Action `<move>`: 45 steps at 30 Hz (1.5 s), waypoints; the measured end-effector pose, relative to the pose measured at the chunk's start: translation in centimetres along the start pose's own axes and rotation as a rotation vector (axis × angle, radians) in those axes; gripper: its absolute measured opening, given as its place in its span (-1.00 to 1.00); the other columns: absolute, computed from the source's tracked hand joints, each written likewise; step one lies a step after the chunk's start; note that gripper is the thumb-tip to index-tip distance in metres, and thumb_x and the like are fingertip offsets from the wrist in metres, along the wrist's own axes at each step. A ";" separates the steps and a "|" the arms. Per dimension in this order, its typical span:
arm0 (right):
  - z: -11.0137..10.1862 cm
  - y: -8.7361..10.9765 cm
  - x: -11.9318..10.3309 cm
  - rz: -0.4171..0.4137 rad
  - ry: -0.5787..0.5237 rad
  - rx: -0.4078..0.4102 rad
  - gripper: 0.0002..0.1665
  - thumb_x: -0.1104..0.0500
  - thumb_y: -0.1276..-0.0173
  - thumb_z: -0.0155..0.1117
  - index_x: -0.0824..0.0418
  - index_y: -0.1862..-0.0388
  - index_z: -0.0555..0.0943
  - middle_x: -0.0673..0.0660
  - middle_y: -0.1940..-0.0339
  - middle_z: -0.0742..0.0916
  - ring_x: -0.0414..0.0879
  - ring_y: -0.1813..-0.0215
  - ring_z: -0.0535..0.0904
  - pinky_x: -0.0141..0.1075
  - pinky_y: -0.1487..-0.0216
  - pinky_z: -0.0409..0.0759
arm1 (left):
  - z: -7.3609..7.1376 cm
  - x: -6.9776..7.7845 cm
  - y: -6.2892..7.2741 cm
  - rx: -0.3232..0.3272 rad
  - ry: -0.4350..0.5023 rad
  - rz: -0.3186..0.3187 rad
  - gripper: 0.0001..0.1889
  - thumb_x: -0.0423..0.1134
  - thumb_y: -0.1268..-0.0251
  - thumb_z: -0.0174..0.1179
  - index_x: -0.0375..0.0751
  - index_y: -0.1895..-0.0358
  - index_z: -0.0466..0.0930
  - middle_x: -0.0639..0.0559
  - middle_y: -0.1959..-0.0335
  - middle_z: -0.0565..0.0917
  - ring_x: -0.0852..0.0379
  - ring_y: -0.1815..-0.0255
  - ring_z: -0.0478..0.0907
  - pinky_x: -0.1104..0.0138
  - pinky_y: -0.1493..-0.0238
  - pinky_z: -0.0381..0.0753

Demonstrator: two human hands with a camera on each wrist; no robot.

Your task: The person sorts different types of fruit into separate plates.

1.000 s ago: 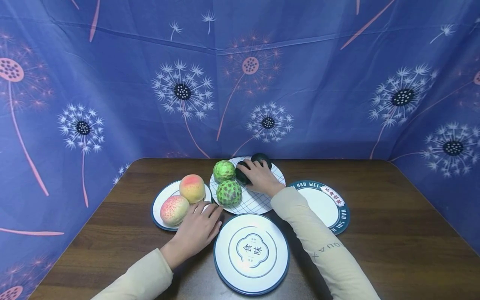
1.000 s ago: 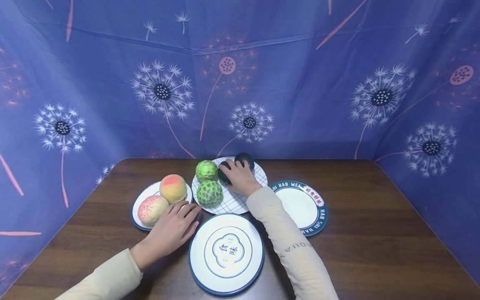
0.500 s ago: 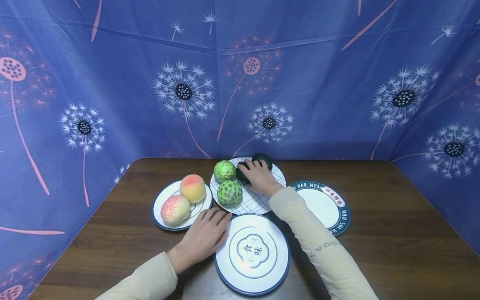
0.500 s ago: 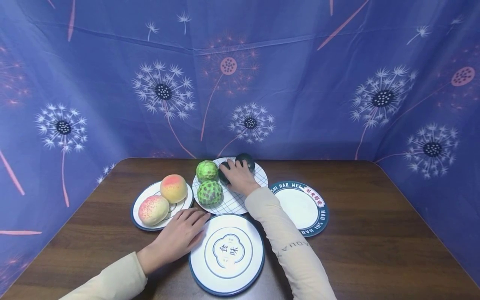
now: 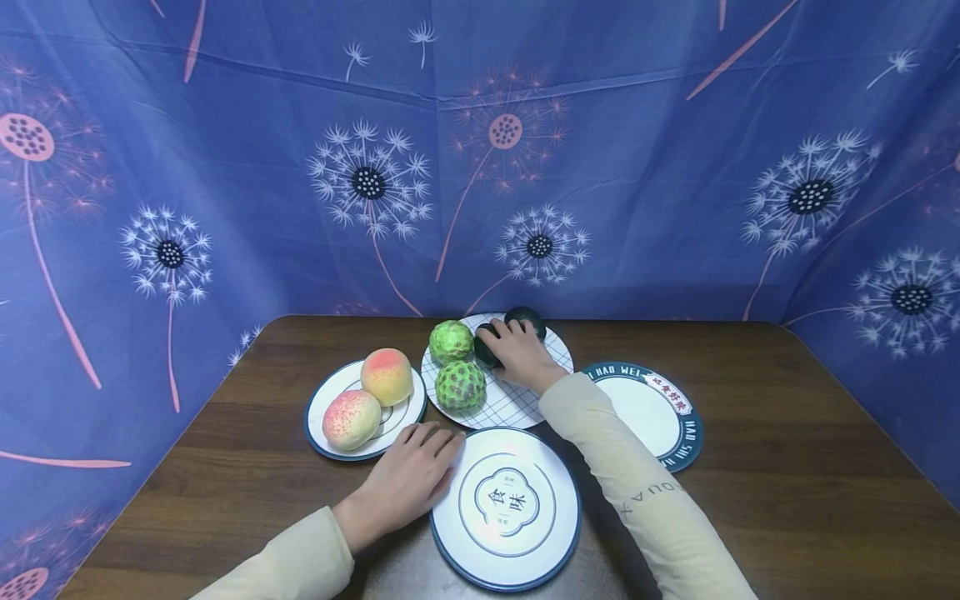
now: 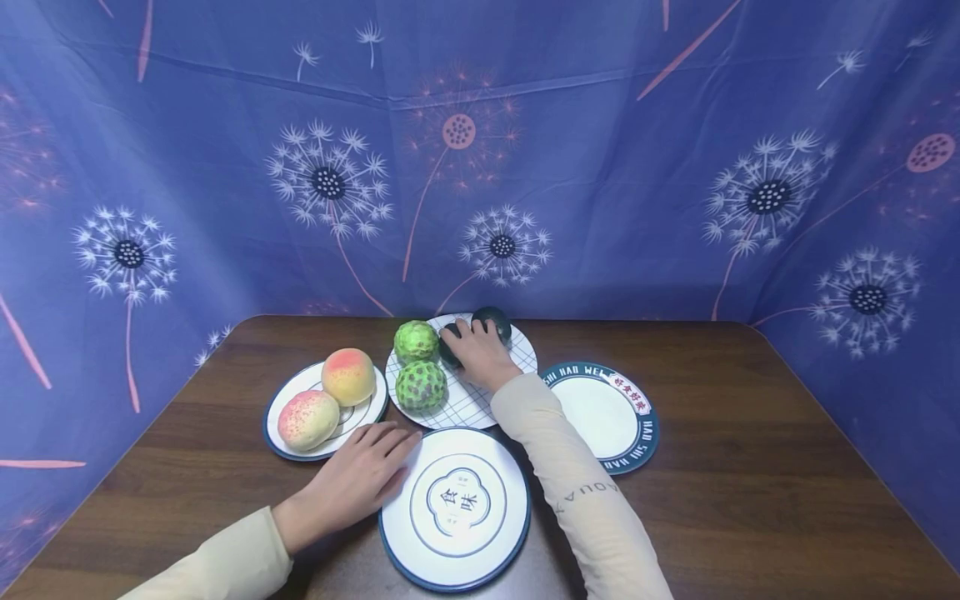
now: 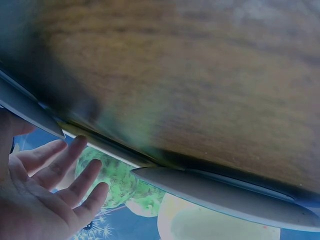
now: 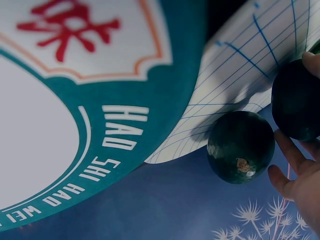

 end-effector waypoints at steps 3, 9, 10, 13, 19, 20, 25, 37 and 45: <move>0.0 0.0 0.1 -0.002 -0.001 0.001 -0.14 -0.04 -0.07 0.38 -0.01 -0.32 0.21 0.25 -0.32 0.37 0.24 -0.31 0.27 0.15 -0.29 0.20 | 0.1 0.0 0.0 -0.015 0.004 0.002 -0.53 -0.01 -0.25 0.06 -0.06 -0.21 0.38 0.01 -0.09 0.54 0.01 -0.12 0.44 0.09 -0.14 0.42; -0.3 0.2 0.2 -0.004 -0.025 0.020 -0.16 -0.03 -0.05 0.39 0.00 -0.30 0.24 0.25 -0.29 0.39 0.24 -0.29 0.29 0.15 -0.28 0.22 | 0.1 0.2 0.1 -0.023 -0.002 0.013 -0.52 -0.01 -0.26 0.05 -0.08 -0.22 0.36 0.01 -0.10 0.54 0.02 -0.13 0.44 0.11 -0.14 0.43; -0.3 0.2 0.2 -0.004 -0.030 0.024 -0.16 -0.03 -0.05 0.39 0.00 -0.30 0.24 0.26 -0.28 0.39 0.24 -0.28 0.30 0.15 -0.27 0.22 | 0.1 0.2 0.1 -0.022 -0.003 0.015 -0.51 -0.01 -0.26 0.05 -0.08 -0.23 0.36 0.01 -0.10 0.54 0.02 -0.13 0.44 0.11 -0.14 0.43; -0.6 0.3 0.2 -0.008 -0.035 0.041 -0.16 -0.04 -0.04 0.40 0.00 -0.29 0.25 0.26 -0.28 0.40 0.24 -0.27 0.31 0.14 -0.26 0.24 | 0.1 0.2 0.1 -0.026 -0.006 0.017 -0.51 -0.01 -0.27 0.05 -0.09 -0.23 0.36 0.01 -0.10 0.54 0.02 -0.14 0.44 0.12 -0.15 0.43; -1.2 0.5 0.2 -0.007 -0.025 0.056 -0.14 -0.06 -0.02 0.40 -0.01 -0.30 0.25 0.24 -0.27 0.40 0.22 -0.25 0.32 0.10 -0.26 0.25 | 0.2 0.3 0.0 -0.043 -0.004 0.013 -0.51 -0.02 -0.29 0.02 -0.10 -0.25 0.33 0.00 -0.11 0.54 0.03 -0.15 0.43 0.13 -0.15 0.43; -1.4 0.5 0.2 -0.008 -0.029 0.060 -0.14 -0.06 -0.02 0.41 -0.01 -0.29 0.25 0.24 -0.27 0.40 0.22 -0.24 0.32 0.10 -0.26 0.25 | 0.3 0.3 0.0 -0.044 -0.002 0.012 -0.51 -0.02 -0.30 0.01 -0.10 -0.26 0.33 0.00 -0.11 0.54 0.03 -0.15 0.43 0.13 -0.15 0.43; -1.8 0.7 0.1 -0.015 -0.056 0.083 -0.14 -0.04 0.00 0.42 0.00 -0.29 0.26 0.22 -0.25 0.40 0.22 -0.23 0.32 0.10 -0.25 0.26 | 0.3 0.3 0.0 -0.045 -0.001 0.008 -0.51 -0.02 -0.31 0.00 -0.11 -0.26 0.33 0.00 -0.11 0.54 0.03 -0.15 0.44 0.14 -0.14 0.43; -3.1 1.7 -0.3 -0.070 -0.066 0.144 -0.13 -0.03 -0.02 0.40 0.01 -0.31 0.25 0.22 -0.26 0.39 0.21 -0.20 0.34 0.09 -0.22 0.29 | 0.4 0.3 0.1 -0.055 0.003 0.003 -0.51 -0.02 -0.31 -0.01 -0.11 -0.26 0.32 0.00 -0.11 0.54 0.03 -0.16 0.43 0.13 -0.15 0.43; -3.6 2.5 -0.1 -0.072 -0.047 0.180 -0.12 -0.06 -0.04 0.38 0.03 -0.33 0.24 0.24 -0.27 0.40 0.20 -0.21 0.35 0.08 -0.20 0.31 | 0.3 0.3 0.1 -0.044 0.010 0.003 -0.50 -0.02 -0.30 0.02 -0.11 -0.26 0.33 0.00 -0.10 0.55 0.03 -0.15 0.44 0.14 -0.14 0.43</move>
Point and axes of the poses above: each hand's wrist, its own y-axis away from the middle knuckle, its own z-axis out of the palm, x = y × z, the point moved 5 cm from there along -y, towards the middle knuckle
